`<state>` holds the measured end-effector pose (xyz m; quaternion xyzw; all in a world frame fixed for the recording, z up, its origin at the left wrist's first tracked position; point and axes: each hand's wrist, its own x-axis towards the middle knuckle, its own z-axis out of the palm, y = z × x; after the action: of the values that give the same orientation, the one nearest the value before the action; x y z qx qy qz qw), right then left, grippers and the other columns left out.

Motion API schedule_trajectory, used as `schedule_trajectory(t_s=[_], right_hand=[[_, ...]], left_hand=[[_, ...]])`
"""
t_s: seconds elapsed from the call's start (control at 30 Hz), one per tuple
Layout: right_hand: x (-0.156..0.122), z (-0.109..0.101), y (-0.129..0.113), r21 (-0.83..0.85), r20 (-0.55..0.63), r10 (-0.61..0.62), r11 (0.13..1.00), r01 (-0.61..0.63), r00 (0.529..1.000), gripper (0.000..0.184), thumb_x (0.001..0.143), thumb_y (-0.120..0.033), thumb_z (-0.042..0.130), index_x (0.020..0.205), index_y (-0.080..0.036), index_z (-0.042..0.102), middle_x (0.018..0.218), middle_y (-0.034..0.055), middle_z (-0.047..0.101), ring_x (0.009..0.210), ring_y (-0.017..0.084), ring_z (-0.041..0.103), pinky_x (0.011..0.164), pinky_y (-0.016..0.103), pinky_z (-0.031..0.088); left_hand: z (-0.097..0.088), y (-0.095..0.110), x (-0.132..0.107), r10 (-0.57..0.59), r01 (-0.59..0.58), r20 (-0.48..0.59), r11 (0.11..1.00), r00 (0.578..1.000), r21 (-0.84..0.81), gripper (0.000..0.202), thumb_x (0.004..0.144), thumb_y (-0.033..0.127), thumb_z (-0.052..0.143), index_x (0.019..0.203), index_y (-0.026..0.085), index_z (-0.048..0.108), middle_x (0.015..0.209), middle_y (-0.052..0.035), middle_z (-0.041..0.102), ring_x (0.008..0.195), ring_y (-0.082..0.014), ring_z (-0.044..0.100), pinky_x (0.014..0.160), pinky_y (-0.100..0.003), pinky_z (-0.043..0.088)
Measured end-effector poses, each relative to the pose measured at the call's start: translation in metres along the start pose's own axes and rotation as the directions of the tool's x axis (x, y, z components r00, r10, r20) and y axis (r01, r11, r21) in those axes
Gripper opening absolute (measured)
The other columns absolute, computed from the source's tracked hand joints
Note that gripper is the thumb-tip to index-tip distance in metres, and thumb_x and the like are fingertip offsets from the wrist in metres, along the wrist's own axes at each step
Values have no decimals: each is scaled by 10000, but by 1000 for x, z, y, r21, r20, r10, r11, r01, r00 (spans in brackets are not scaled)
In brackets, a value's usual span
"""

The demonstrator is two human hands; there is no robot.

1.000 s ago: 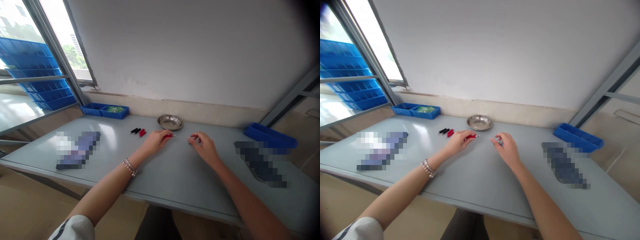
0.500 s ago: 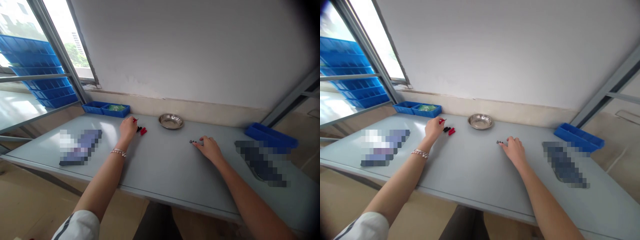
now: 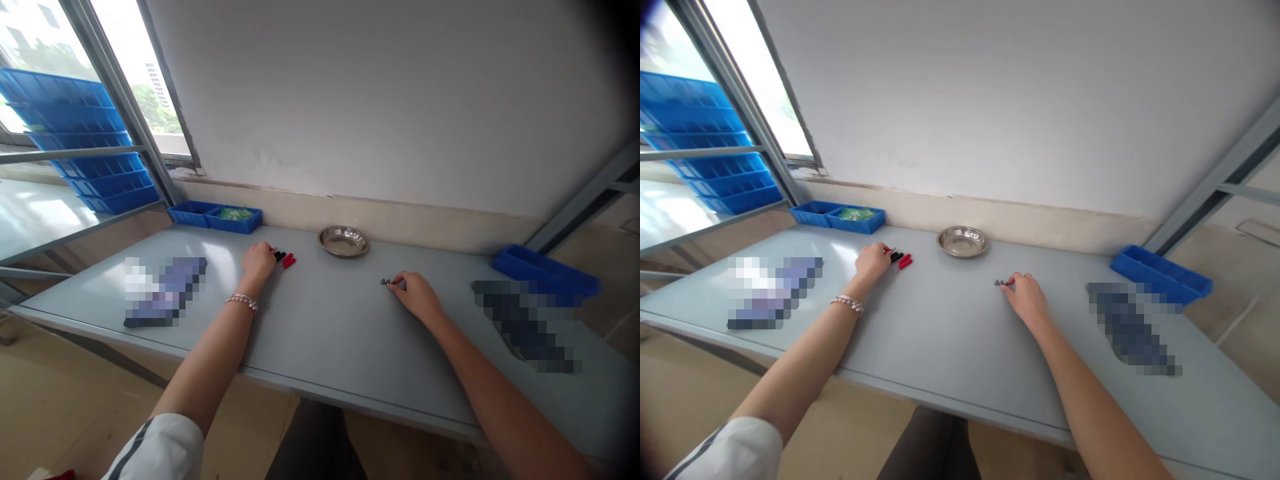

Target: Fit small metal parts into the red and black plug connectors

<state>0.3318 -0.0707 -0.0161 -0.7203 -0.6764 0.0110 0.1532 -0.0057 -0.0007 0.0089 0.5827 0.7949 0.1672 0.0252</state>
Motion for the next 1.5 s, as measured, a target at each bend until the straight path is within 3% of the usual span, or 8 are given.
schedule_trajectory(t_s=[0.17, 0.3, 0.73, 0.9, 1.13, 1.33, 1.5], right_hand=[[2, 4, 4, 20, -13, -28, 999, 28, 1000, 173, 751, -322, 496, 780, -178, 589, 748, 56, 572, 671, 173, 548, 562, 259, 385], [3, 5, 6, 32, -24, -43, 999, 43, 999, 156, 743, -309, 499, 760, -182, 588, 737, 52, 587, 655, 172, 550, 546, 261, 383], [-3, -5, -5, 53, 35, 0, 999, -2, 999, 142, 733, -251, 491, 776, -172, 600, 730, 53, 618, 656, 176, 557, 531, 257, 356], [-5, -7, -7, 68, -2, -18, 997, 18, 1000, 149, 736, -272, 493, 766, -179, 606, 698, 44, 607, 624, 163, 542, 517, 253, 348], [-3, -6, -4, 89, -94, -34, 995, 43, 995, 165, 734, -317, 488, 751, -191, 592, 675, 29, 578, 597, 150, 522, 517, 252, 344], [-3, -6, -6, 123, -124, -47, 990, 62, 991, 170, 737, -317, 482, 754, -185, 587, 691, 29, 567, 618, 145, 520, 536, 251, 350], [-3, -8, -9, 150, -125, -46, 987, 64, 991, 169, 732, -318, 482, 746, -182, 582, 687, 33, 563, 624, 151, 520, 550, 258, 361]], left_hand=[[0, -2, 0, 25, -25, 0, 1000, 1000, 5, 247, 805, 287, 400, 859, 157, 603, 939, -148, 604, 906, -266, 541, 667, -332, 428], [1, -1, -1, 38, -38, 10, 999, 999, 14, 253, 817, 296, 401, 842, 137, 596, 985, -168, 578, 980, -275, 502, 759, -355, 402], [-4, 5, -7, 41, -40, -13, 997, 999, 67, 288, 805, 258, 385, 974, 135, 582, 1058, -175, 535, 1038, -317, 431, 797, -415, 373], [-4, 9, -6, 190, -188, -75, 981, 979, 38, 253, 788, 265, 409, 931, 170, 595, 992, -137, 556, 1004, -276, 456, 787, -367, 393], [1, 15, -12, 370, -372, 89, 928, 925, 13, 241, 737, 350, 495, 888, 191, 597, 939, -91, 556, 923, -231, 505, 745, -305, 420], [3, 15, -14, 377, -381, 106, 924, 920, 20, 230, 729, 311, 498, 907, 193, 584, 956, -91, 539, 908, -224, 515, 739, -306, 423], [-1, 18, -19, 351, -359, 130, 932, 927, 46, 191, 719, 312, 495, 807, 172, 589, 962, -113, 532, 896, -237, 514, 697, -314, 435]])
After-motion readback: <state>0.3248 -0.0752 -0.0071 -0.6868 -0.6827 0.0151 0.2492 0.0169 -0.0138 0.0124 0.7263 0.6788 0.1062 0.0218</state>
